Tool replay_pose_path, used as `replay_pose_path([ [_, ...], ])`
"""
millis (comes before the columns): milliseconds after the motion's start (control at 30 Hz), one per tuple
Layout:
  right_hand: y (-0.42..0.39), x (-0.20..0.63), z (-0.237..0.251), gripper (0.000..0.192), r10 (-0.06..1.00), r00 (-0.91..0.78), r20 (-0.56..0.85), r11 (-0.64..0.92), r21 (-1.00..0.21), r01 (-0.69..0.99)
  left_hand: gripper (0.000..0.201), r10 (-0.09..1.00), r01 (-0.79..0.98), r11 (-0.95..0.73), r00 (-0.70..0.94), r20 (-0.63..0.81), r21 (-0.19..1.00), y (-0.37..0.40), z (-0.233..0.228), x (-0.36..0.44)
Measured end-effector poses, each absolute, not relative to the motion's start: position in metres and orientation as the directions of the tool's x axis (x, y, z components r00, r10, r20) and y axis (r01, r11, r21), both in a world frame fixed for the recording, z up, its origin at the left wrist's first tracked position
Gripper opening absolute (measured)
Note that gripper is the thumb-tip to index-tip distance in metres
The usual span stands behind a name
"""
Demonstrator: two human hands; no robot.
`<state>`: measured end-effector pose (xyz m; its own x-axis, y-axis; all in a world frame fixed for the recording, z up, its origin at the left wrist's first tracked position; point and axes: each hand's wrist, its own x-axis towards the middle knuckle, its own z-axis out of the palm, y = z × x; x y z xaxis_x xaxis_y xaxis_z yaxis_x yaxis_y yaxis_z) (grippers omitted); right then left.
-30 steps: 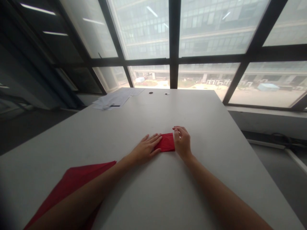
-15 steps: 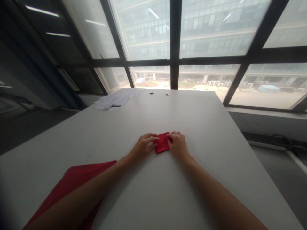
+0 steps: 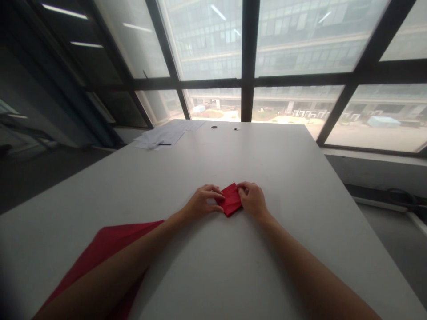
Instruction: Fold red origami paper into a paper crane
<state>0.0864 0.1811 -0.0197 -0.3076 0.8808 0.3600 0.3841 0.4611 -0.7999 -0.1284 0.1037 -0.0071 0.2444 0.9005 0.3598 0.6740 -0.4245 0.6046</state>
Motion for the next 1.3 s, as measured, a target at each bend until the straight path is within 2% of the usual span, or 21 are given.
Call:
replay_pose_path([
  [100, 0.180, 0.085, -0.017, 0.024, 0.886, -0.300, 0.354, 0.443, -0.838, 0.318, 0.024, 0.906, 0.699, -0.409, 0.234, 0.352, 0.587, 0.103, -0.004, -0.127],
  [200, 0.176, 0.086, -0.014, 0.038, 0.896, -0.312, 0.316, 0.392, -0.892, 0.223, 0.036, 0.923, 0.712, -0.355, 0.165, 0.347, 0.606, 0.102, -0.001, -0.125],
  [267, 0.173, 0.087, -0.011, 0.041, 0.871, -0.376, 0.317, 0.400, -0.901, 0.167, 0.041, 0.930, 0.705, -0.307, 0.079, 0.360, 0.639, 0.102, 0.000, -0.124],
  [367, 0.166, 0.088, -0.006, 0.024, 0.753, -0.538, 0.378, 0.550, -0.811, 0.200, 0.042, 0.933, 0.691, -0.250, -0.016, 0.360, 0.678, 0.103, 0.000, -0.123],
  [433, 0.164, 0.087, -0.003, 0.014, 0.675, -0.620, 0.400, 0.646, -0.727, 0.234, 0.040, 0.939, 0.683, -0.239, -0.019, 0.344, 0.690, 0.103, 0.002, -0.123],
  [500, 0.164, 0.086, -0.002, 0.014, 0.656, -0.640, 0.400, 0.670, -0.700, 0.250, 0.029, 0.942, 0.656, -0.263, 0.017, 0.335, 0.707, 0.101, 0.006, -0.124],
  [567, 0.167, 0.086, -0.005, 0.026, 0.699, -0.601, 0.387, 0.635, -0.722, 0.274, 0.022, 0.937, 0.618, -0.332, 0.130, 0.324, 0.713, 0.097, 0.011, -0.127],
  [667, 0.173, 0.086, -0.010, 0.036, 0.771, -0.528, 0.357, 0.562, -0.772, 0.298, 0.050, 0.898, 0.599, -0.440, 0.319, 0.304, 0.669, 0.094, 0.016, -0.131],
  [733, 0.173, 0.087, -0.011, 0.036, 0.789, -0.513, 0.337, 0.528, -0.800, 0.285, 0.048, 0.890, 0.611, -0.454, 0.344, 0.299, 0.649, 0.096, 0.014, -0.133],
  [833, 0.170, 0.089, -0.008, 0.038, 0.785, -0.541, 0.301, 0.456, -0.872, 0.178, 0.019, 0.922, 0.591, -0.387, 0.265, 0.283, 0.708, 0.102, 0.005, -0.133],
  [867, 0.168, 0.089, -0.006, 0.034, 0.768, -0.568, 0.296, 0.437, -0.891, 0.126, 0.019, 0.937, 0.568, -0.350, 0.215, 0.277, 0.745, 0.103, 0.002, -0.133],
  [933, 0.166, 0.090, -0.003, 0.029, 0.736, -0.606, 0.302, 0.420, -0.906, 0.058, 0.025, 0.959, 0.520, -0.280, 0.112, 0.261, 0.807, 0.105, -0.002, -0.132],
  [1067, 0.166, 0.088, -0.003, 0.047, 0.789, -0.558, 0.256, 0.371, -0.923, 0.101, 0.053, 0.967, 0.486, -0.236, 0.027, 0.255, 0.842, 0.105, -0.003, -0.132],
  [1200, 0.169, 0.088, -0.002, 0.052, 0.862, -0.460, 0.213, 0.316, -0.935, 0.160, 0.048, 0.946, 0.446, -0.280, -0.021, 0.323, 0.850, 0.106, -0.004, -0.132],
  [1300, 0.169, 0.089, -0.001, 0.052, 0.875, -0.432, 0.217, 0.316, -0.933, 0.171, 0.039, 0.939, 0.445, -0.288, -0.043, 0.341, 0.848, 0.107, -0.006, -0.132],
])
